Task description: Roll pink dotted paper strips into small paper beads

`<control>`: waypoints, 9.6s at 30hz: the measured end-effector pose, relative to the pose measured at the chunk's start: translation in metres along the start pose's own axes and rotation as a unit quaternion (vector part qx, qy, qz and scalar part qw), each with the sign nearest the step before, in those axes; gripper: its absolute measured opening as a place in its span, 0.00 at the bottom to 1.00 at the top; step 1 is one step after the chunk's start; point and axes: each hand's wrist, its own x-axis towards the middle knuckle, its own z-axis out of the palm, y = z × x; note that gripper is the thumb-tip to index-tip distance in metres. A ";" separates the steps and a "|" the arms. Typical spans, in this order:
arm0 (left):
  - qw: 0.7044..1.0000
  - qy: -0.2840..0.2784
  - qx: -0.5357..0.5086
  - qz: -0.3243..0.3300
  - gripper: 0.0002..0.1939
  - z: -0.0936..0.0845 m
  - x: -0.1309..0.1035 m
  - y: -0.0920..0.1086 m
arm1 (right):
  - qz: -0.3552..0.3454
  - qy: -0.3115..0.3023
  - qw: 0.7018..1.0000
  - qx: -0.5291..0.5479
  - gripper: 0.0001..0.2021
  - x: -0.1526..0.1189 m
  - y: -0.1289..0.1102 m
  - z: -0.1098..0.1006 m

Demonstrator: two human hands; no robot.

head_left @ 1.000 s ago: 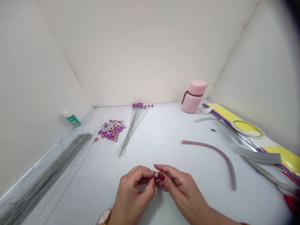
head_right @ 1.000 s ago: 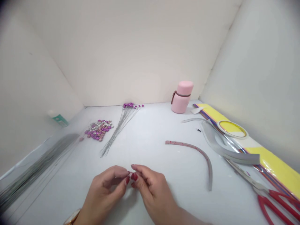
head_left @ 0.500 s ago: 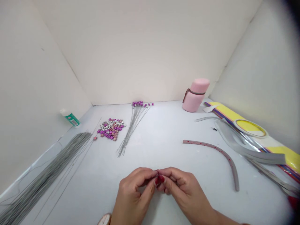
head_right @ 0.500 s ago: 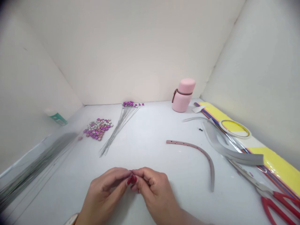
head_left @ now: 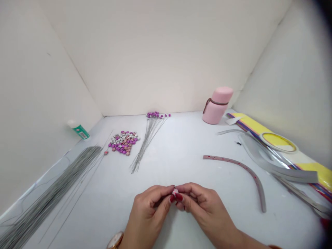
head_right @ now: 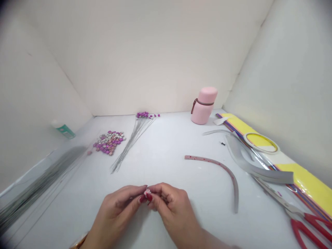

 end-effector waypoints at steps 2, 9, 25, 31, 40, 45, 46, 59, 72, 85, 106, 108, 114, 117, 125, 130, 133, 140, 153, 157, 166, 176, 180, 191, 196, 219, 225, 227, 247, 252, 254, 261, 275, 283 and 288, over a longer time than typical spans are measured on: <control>1.000 -0.008 0.021 0.017 0.11 0.000 0.000 0.001 | -0.003 0.001 1.000 -0.002 0.08 0.000 0.000 0.000; 0.998 0.000 0.045 0.042 0.11 0.000 0.000 0.004 | -0.026 -0.019 0.999 -0.023 0.08 -0.001 -0.001 -0.001; 0.994 0.005 0.077 0.082 0.12 -0.001 -0.001 0.006 | -0.065 -0.025 0.996 -0.064 0.09 -0.003 -0.003 -0.001; 0.988 0.033 0.112 0.106 0.08 0.002 0.001 0.006 | -0.067 -0.036 0.996 -0.052 0.10 -0.006 -0.003 0.000; 0.977 0.062 0.177 0.105 0.07 0.007 0.001 0.008 | -0.151 -0.022 0.975 -0.163 0.12 -0.006 -0.004 0.001; 0.995 0.037 0.082 0.035 0.06 0.006 0.000 0.006 | -0.125 -0.022 0.982 -0.142 0.12 -0.007 -0.004 0.002; 0.999 0.025 0.038 0.007 0.06 0.005 0.001 0.006 | -0.099 -0.021 0.989 -0.105 0.11 -0.007 -0.005 0.002; 0.992 -0.037 -0.105 -0.057 0.08 -0.001 0.004 0.005 | 0.026 -0.015 0.996 0.083 0.10 0.000 -0.003 0.001; 0.999 -0.008 -0.034 -0.020 0.06 0.002 0.002 0.010 | -0.019 -0.030 0.999 0.000 0.10 -0.001 -0.005 0.001; 0.993 0.041 0.081 0.074 0.07 0.004 0.001 0.007 | -0.082 -0.061 0.991 -0.091 0.10 -0.004 -0.007 -0.001; 0.998 -0.001 -0.069 -0.011 0.07 -0.001 0.002 0.005 | -0.067 -0.005 0.998 -0.022 0.10 -0.005 -0.001 0.000; 0.999 -0.001 -0.053 0.003 0.08 0.000 0.003 0.004 | -0.057 -0.007 0.998 -0.024 0.09 -0.004 -0.001 0.000; 0.999 -0.005 0.008 0.044 0.12 0.000 0.001 0.006 | -0.056 -0.001 0.998 -0.041 0.08 -0.004 -0.003 0.000; 0.997 0.008 0.041 0.065 0.11 0.000 -0.001 0.007 | -0.070 -0.006 0.996 -0.053 0.08 -0.005 -0.003 0.001; 0.995 0.028 0.071 0.064 0.08 0.002 0.000 0.008 | -0.102 -0.015 0.992 -0.078 0.07 -0.004 0.000 0.001; 0.995 0.032 0.066 0.068 0.07 0.004 0.001 0.006 | -0.101 -0.030 0.990 -0.096 0.07 -0.006 -0.002 0.000; 0.992 0.039 0.085 0.081 0.07 0.006 -0.001 0.005 | -0.132 -0.025 0.982 -0.130 0.08 -0.007 -0.003 0.002; 0.985 0.054 0.139 0.087 0.08 0.007 -0.003 0.009 | -0.209 0.024 0.957 -0.198 0.10 -0.008 0.001 0.004; 0.998 0.040 0.050 0.011 0.07 0.008 0.000 0.007 | -0.169 0.042 0.971 -0.166 0.10 -0.007 -0.002 0.004; 0.999 0.034 0.021 0.017 0.06 0.004 -0.001 0.007 | -0.165 0.041 0.975 -0.141 0.10 -0.007 -0.004 0.001; 0.998 0.014 0.023 0.059 0.10 -0.003 0.001 0.005 | -0.194 0.027 0.971 -0.138 0.12 -0.004 0.002 -0.002; 0.993 0.010 0.097 0.068 0.12 0.000 -0.002 0.006 | -0.195 0.033 0.965 -0.172 0.10 -0.004 -0.005 -0.001; 0.976 -0.020 0.189 0.102 0.09 -0.002 -0.002 0.010 | -0.220 0.034 0.953 -0.207 0.10 -0.004 -0.005 0.000; 0.950 -0.024 0.294 0.107 0.08 -0.001 -0.003 0.006 | -0.286 -0.014 0.899 -0.332 0.13 -0.004 0.003 0.000; 0.955 -0.019 0.277 0.107 0.10 -0.001 -0.002 0.008 | -0.301 -0.017 0.889 -0.344 0.14 -0.005 0.003 0.000; 0.995 -0.041 0.087 0.019 0.09 -0.003 0.000 0.008 | -0.138 -0.006 0.986 -0.096 0.10 -0.002 -0.006 -0.004; 0.987 -0.027 0.143 0.063 0.07 -0.002 -0.002 0.009 | -0.131 0.005 0.985 -0.116 0.08 -0.002 -0.006 -0.003; 0.983 -0.015 0.162 0.083 0.08 -0.002 -0.002 0.008 | -0.141 0.004 0.982 -0.127 0.08 -0.002 -0.005 -0.003; 0.973 0.012 0.207 0.104 0.06 -0.001 -0.003 0.004 | -0.119 -0.016 0.988 -0.100 0.08 -0.002 -0.003 -0.002; 0.976 -0.011 0.186 0.114 0.07 -0.001 -0.002 0.000 | 0.008 -0.026 0.999 0.022 0.10 0.002 -0.003 -0.002; 0.980 -0.010 0.172 0.100 0.07 0.000 -0.001 0.000 | 0.038 -0.033 0.997 0.060 0.11 0.003 -0.004 -0.002; 0.986 0.006 0.133 0.104 0.04 -0.003 0.000 0.003 | 0.058 -0.054 0.991 0.109 0.13 0.004 -0.006 0.000; 0.996 -0.009 0.078 0.044 0.06 -0.003 0.005 0.006 | 0.045 -0.060 0.993 0.095 0.15 0.004 -0.008 0.001; 0.989 0.103 0.104 0.032 0.04 -0.007 0.005 0.006 | 0.033 -0.061 0.994 0.086 0.15 0.000 -0.009 0.003; 0.958 0.236 0.159 0.033 0.07 -0.043 0.023 -0.008 | 0.035 -0.052 0.995 0.072 0.14 0.000 -0.009 0.005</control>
